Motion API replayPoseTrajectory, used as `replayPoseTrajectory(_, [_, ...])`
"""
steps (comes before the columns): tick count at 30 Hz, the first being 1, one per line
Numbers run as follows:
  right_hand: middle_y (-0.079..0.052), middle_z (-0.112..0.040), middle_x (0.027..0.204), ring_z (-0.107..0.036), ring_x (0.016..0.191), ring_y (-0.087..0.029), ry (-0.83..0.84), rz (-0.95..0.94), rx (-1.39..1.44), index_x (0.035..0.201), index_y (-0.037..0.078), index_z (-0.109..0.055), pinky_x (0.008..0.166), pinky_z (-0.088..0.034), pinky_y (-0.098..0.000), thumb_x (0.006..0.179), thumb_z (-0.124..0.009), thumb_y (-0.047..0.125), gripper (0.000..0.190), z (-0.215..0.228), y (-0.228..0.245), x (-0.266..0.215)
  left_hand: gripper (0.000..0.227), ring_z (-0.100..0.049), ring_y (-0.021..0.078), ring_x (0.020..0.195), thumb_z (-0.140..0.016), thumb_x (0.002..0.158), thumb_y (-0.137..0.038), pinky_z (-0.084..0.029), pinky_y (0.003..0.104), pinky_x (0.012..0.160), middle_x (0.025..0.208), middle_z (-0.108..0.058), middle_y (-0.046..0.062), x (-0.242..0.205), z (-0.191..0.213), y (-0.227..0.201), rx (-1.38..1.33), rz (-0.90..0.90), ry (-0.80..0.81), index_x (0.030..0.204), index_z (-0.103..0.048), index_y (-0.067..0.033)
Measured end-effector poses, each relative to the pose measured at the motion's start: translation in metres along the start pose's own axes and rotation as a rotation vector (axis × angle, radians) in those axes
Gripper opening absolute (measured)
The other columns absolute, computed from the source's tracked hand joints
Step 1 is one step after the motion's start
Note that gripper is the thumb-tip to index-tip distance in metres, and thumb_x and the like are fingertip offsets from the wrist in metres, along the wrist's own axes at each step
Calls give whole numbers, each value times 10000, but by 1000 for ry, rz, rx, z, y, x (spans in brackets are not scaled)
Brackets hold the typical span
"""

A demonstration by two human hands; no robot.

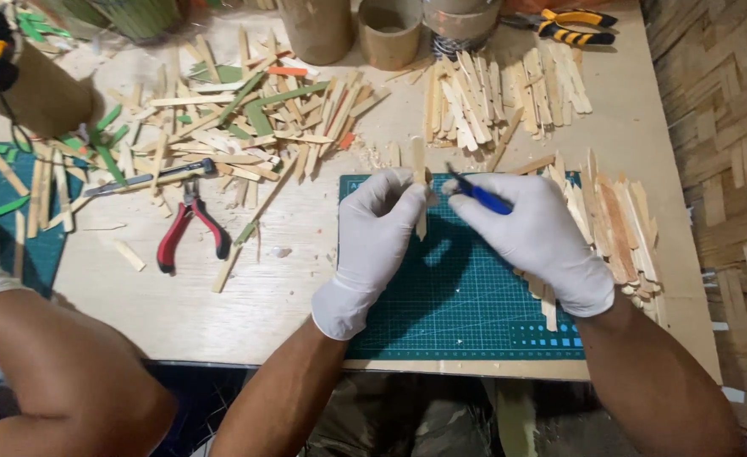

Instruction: Trimming thin wooden sticks using pliers on a cutting mat

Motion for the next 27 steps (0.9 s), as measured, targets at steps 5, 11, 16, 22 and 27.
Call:
replayPoseTrajectory(5, [-119, -745, 709, -699, 662, -148, 10, 71, -32, 1026, 127, -830, 581, -541, -299, 859, -794, 185, 180, 0, 13, -9, 119, -695, 95, 726, -744, 863, -89, -560, 243, 680, 770, -774, 99, 1, -4, 4, -2, -23, 5, 971, -792, -71])
replayPoseTrajectory(11, [-157, -726, 698, -695, 640, -190, -26, 137, -29, 1005, 72, -817, 542, -487, -285, 900, -787, 170, 147, 3, 12, -9, 171, -702, 107, 784, -788, 850, -119, -582, 272, 706, 797, -768, 115, 4, 8, 11, 54, -90, -39, 1013, -801, -69])
replayPoseTrajectory(16, [-116, -719, 676, -691, 646, -154, -17, 160, -53, 976, 100, -824, 542, -494, -268, 905, -783, 160, 102, 0, 9, -9, 134, -675, 92, 869, -822, 849, -119, -604, 321, 775, 859, -755, 94, 3, 8, 11, 91, -125, -29, 982, -816, -108])
replayPoseTrajectory(22, [-135, -697, 638, -679, 582, -189, -29, 202, -60, 960, 71, -819, 496, -469, -260, 930, -779, 133, 79, -6, 1, -7, 108, -697, 111, 794, -789, 866, -107, -595, 305, 740, 799, -751, 101, 4, 7, 11, 75, -121, -11, 967, -806, -73])
replayPoseTrajectory(27, [-110, -689, 619, -655, 544, -178, -59, 217, -69, 965, 73, -821, 480, -454, -243, 937, -777, 128, 76, -10, 1, -8, 104, -709, 113, 790, -793, 859, -107, -599, 297, 747, 781, -743, 99, 3, 9, 12, 64, -116, -37, 955, -805, -67])
Point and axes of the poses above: each hand's wrist, its own x-axis towards the middle knuckle, its own z-axis out of the back of the hand, y = z × x, the point moved 7 cm from there along x, towards the middle knuckle
